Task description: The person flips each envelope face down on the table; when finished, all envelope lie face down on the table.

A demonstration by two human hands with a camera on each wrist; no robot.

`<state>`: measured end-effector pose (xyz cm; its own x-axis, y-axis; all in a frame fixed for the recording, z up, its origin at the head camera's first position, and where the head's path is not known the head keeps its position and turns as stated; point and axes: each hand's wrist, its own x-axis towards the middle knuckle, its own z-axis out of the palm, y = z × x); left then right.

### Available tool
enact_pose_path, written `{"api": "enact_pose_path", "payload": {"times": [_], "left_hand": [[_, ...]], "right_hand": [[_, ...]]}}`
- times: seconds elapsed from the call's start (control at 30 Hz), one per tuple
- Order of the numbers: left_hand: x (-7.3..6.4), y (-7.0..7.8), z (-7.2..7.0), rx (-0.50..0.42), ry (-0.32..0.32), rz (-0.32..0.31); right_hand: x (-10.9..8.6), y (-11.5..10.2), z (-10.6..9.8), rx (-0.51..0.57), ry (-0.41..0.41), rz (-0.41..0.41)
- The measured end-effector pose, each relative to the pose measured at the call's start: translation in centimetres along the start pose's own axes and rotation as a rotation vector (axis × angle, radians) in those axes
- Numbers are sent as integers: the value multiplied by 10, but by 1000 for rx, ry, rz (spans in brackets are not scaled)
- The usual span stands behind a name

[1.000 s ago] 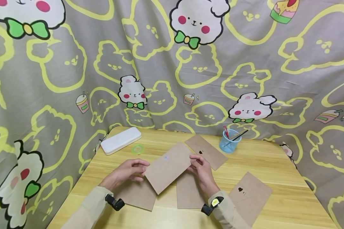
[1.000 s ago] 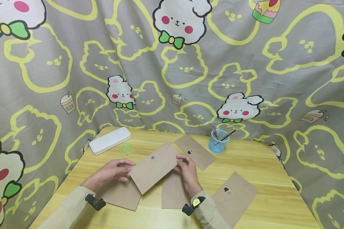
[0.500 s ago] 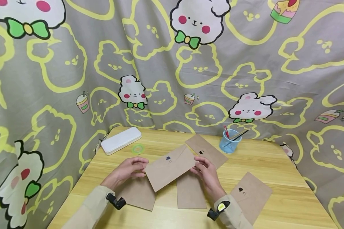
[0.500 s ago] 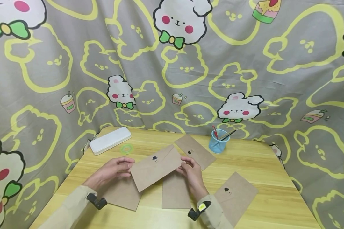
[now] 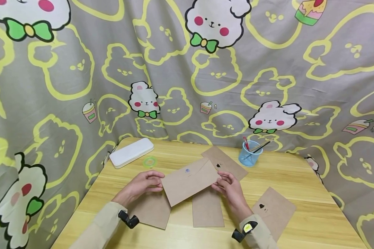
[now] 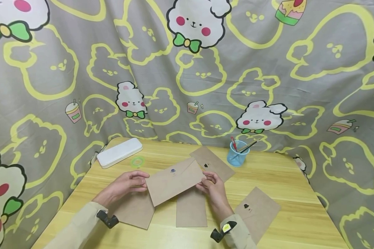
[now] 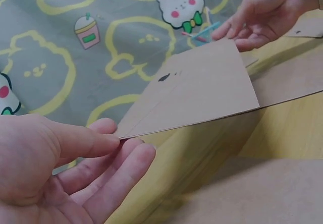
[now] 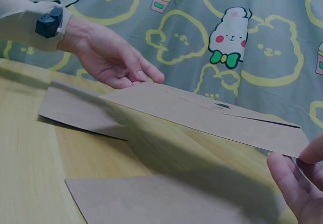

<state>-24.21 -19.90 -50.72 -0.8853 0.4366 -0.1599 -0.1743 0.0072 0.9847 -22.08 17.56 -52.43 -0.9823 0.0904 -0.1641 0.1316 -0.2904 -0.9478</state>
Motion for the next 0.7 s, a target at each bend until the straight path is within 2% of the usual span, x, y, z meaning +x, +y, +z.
{"api": "enact_pose_path", "payload": {"times": [0.23,0.5,0.7], "left_hand": [[3,0,3,0,12,-3],[4,0,4,-8,31,-6],[5,1,4,-14,53,-8]], "right_hand": [[-1,-3,-13,-13,-20,24],[-3,-8,-25,-76,-60,29],[-2,-9,-32,-150,-122,-26]]}}
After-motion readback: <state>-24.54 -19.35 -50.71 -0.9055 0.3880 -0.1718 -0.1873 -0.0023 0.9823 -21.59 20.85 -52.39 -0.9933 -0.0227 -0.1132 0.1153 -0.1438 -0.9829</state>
